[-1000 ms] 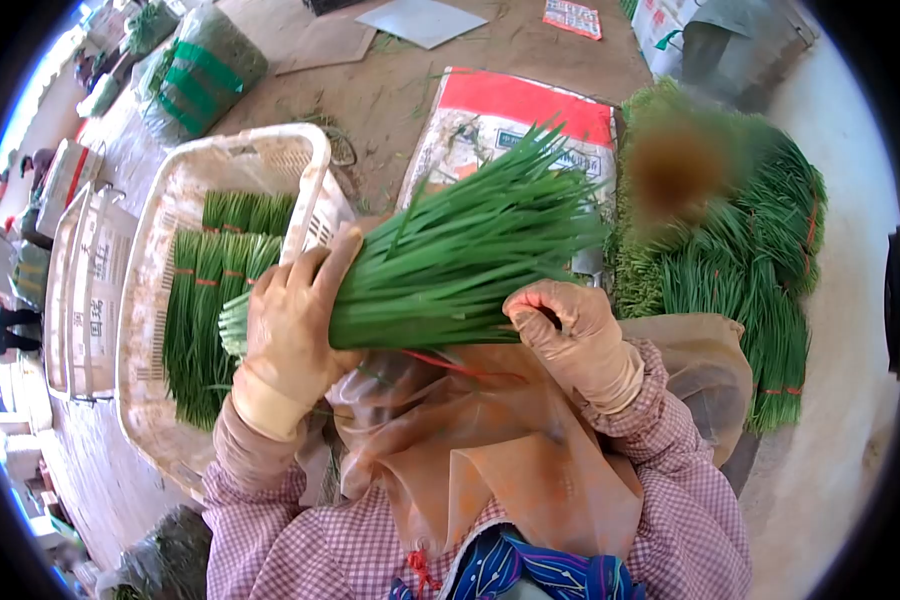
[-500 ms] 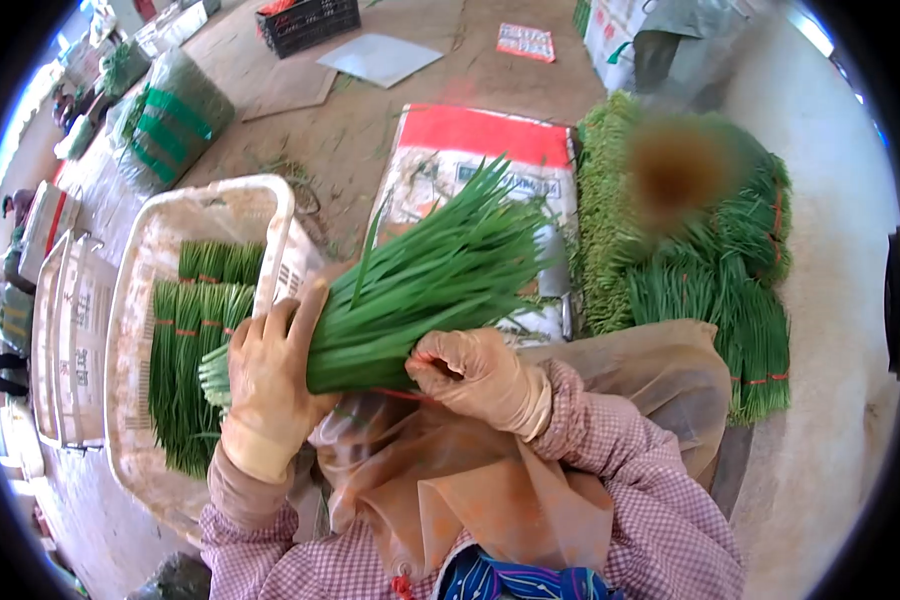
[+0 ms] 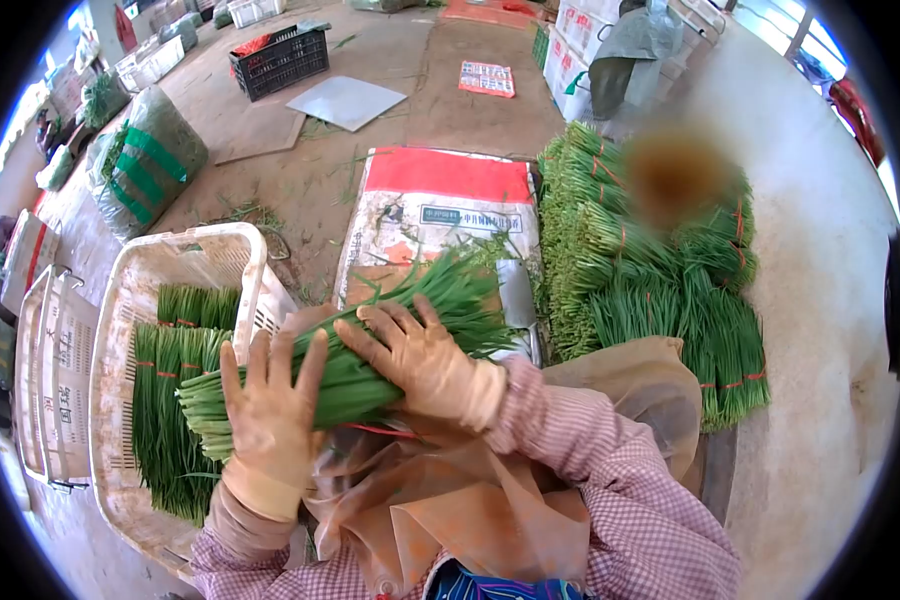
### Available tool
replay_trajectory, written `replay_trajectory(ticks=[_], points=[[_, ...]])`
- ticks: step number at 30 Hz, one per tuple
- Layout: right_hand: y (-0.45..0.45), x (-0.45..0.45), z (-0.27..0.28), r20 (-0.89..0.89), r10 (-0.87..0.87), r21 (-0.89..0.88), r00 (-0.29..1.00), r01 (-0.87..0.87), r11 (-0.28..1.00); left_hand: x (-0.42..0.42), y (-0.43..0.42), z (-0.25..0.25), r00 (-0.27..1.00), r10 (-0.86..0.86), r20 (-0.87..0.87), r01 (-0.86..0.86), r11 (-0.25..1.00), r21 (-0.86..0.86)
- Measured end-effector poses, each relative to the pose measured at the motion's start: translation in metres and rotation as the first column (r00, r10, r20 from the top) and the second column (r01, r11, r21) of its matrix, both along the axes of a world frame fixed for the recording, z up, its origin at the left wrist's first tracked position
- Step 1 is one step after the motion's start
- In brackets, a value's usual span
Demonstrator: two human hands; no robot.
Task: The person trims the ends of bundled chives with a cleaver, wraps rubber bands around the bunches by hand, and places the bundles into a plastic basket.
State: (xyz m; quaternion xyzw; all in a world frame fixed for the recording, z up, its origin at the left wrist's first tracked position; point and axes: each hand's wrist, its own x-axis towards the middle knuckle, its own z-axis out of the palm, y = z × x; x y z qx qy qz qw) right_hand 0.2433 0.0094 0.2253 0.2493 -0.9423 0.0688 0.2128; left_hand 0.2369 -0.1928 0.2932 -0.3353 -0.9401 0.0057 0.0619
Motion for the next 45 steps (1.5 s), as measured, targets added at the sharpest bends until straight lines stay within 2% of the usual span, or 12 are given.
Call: replay_trajectory(ticks=[3, 5, 8, 11, 15, 20, 23, 27, 32, 34, 36, 45], points=[[0.003, -0.019, -0.024, 0.408, 0.105, -0.326, 0.907, 0.037, 0.945, 0.022, 0.005, -0.001, 0.971, -0.075, -0.228, 0.096, 0.992, 0.084], [0.006, -0.022, -0.052, 0.159, 0.403, -0.804, 0.901, -0.119, 0.583, 0.036, -0.001, 0.007, 0.946, -0.295, -0.137, 0.322, 0.911, 0.259], [0.005, -0.002, -0.057, 0.321, 0.576, -0.931, 0.752, 0.364, 0.043, 0.045, -0.02, 0.001, 0.891, -0.384, -0.243, 0.453, 0.786, 0.42], [0.02, 0.0, -0.07, 0.398, 0.393, -0.912, 0.829, 0.403, 0.073, 0.032, -0.039, 0.007, 0.962, -0.18, -0.205, 0.273, 0.681, 0.679], [0.043, 0.002, -0.07, 0.447, 0.285, -0.889, 0.848, 0.458, 0.03, 0.003, -0.041, -0.013, 0.996, -0.033, 0.085, -0.088, -0.106, 0.99], [0.053, 0.012, -0.067, 0.4, 0.19, -0.909, 0.897, 0.415, -0.047, -0.053, 0.017, -0.025, 0.626, -0.627, 0.462, -0.473, 0.165, 0.865], [0.054, 0.02, -0.061, 0.407, 0.169, -0.913, 0.898, 0.396, 0.096, -0.086, 0.064, -0.065, 0.538, -0.742, 0.4, -0.253, 0.31, 0.916], [0.054, 0.034, -0.041, 0.493, 0.29, -0.867, 0.82, 0.491, 0.085, -0.075, 0.095, -0.064, 0.356, -0.86, 0.366, -0.55, 0.123, 0.826], [0.114, 0.033, -0.017, 0.864, 0.012, -0.26, 0.503, 0.426, 0.867, -0.062, 0.105, -0.078, 0.495, -0.738, 0.458, -0.582, 0.11, 0.806], [0.118, 0.035, 0.004, 0.853, -0.126, -0.151, 0.507, 0.471, 0.869, -0.06, 0.108, -0.08, 0.534, -0.71, 0.46, -0.555, 0.116, 0.824], [0.117, 0.038, 0.016, 0.52, -0.007, -0.686, 0.854, 0.423, 0.592, -0.056, 0.114, -0.083, 0.594, -0.679, 0.432, -0.503, 0.106, 0.858], [0.099, 0.044, 0.034, 0.111, -0.089, -0.93, 0.99, 0.135, 0.342, -0.051, 0.125, -0.108, 0.668, -0.658, 0.349, -0.429, 0.042, 0.902]])
